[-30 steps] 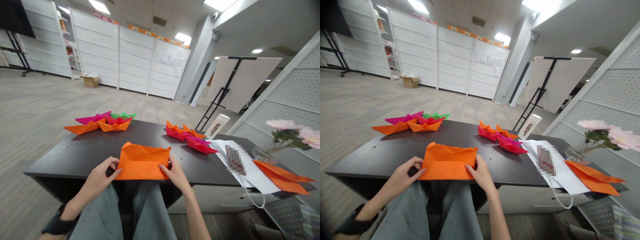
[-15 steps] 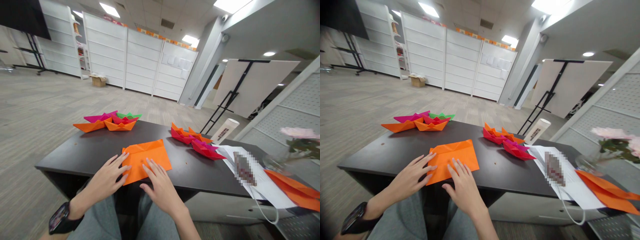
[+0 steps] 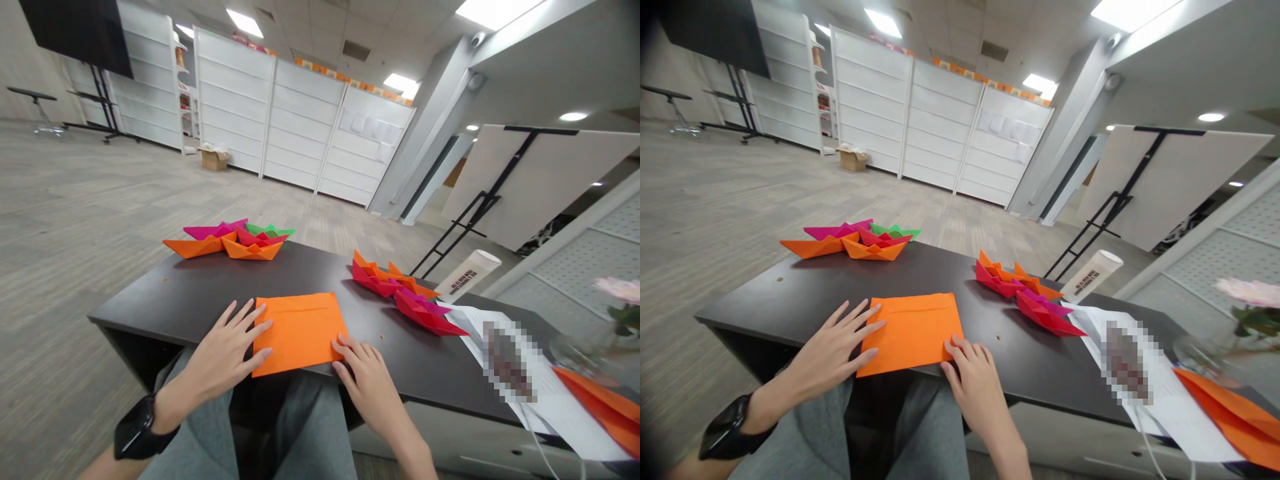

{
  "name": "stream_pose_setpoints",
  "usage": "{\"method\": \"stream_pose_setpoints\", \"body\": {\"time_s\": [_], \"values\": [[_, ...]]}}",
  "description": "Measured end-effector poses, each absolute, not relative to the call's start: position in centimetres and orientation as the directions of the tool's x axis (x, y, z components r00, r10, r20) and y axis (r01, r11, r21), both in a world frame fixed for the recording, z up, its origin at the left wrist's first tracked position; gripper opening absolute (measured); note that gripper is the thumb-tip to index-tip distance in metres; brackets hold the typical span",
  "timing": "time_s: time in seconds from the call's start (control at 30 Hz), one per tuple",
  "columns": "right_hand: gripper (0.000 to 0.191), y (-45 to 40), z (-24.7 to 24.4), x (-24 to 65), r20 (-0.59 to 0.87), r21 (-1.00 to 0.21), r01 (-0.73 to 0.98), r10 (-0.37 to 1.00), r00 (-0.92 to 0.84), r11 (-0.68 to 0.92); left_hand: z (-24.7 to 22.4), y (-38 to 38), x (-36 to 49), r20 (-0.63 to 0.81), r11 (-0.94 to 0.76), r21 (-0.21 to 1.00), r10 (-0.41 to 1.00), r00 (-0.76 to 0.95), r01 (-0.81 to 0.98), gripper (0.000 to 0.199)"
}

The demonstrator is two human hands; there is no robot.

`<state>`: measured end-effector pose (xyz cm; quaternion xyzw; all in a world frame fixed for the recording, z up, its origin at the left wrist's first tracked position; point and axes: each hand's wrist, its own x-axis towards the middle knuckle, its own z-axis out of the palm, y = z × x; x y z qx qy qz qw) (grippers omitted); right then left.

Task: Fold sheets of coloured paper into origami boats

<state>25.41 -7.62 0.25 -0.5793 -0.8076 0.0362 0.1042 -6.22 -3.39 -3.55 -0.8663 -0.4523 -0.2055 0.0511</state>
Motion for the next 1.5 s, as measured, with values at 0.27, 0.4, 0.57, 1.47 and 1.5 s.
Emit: {"method": "stream_pose_setpoints", "body": {"time_s": [0.27, 0.4, 0.57, 1.47, 1.5], "values": [[0.049, -5.5, 1.5, 21.6, 0.104, -0.298, 0.806, 0.856, -0.506, 0.512, -3.4, -3.2, -6.4, 0.401, -0.608, 0.096, 0.748, 0.529, 0.788, 0.048], [0.057, -4.2, 0.1, 23.4, 0.022, -0.303, 0.865, 0.911, -0.413, 0.399, -3.4, -3.4, -6.2, 0.428, -0.574, 0.101, 0.763, 0.485, 0.813, 0.047], [0.055, -4.0, -0.8, 25.7, 0.040, -0.264, 0.898, 0.935, -0.353, 0.351, -3.3, -3.5, -6.0, 0.425, -0.558, 0.094, 0.772, 0.473, 0.825, 0.056], [0.031, -3.3, -2.3, 25.3, 0.288, -0.411, 0.862, 0.939, -0.186, 0.296, -3.1, -3.2, -6.0, 0.543, -0.615, 0.338, 0.746, 0.386, 0.713, 0.033], [0.029, -3.4, -2.2, 25.2, 0.284, -0.405, 0.858, 0.935, -0.211, 0.317, -2.7, -3.6, -5.8, 0.539, -0.675, 0.321, 0.707, 0.458, 0.664, 0.032]]}}
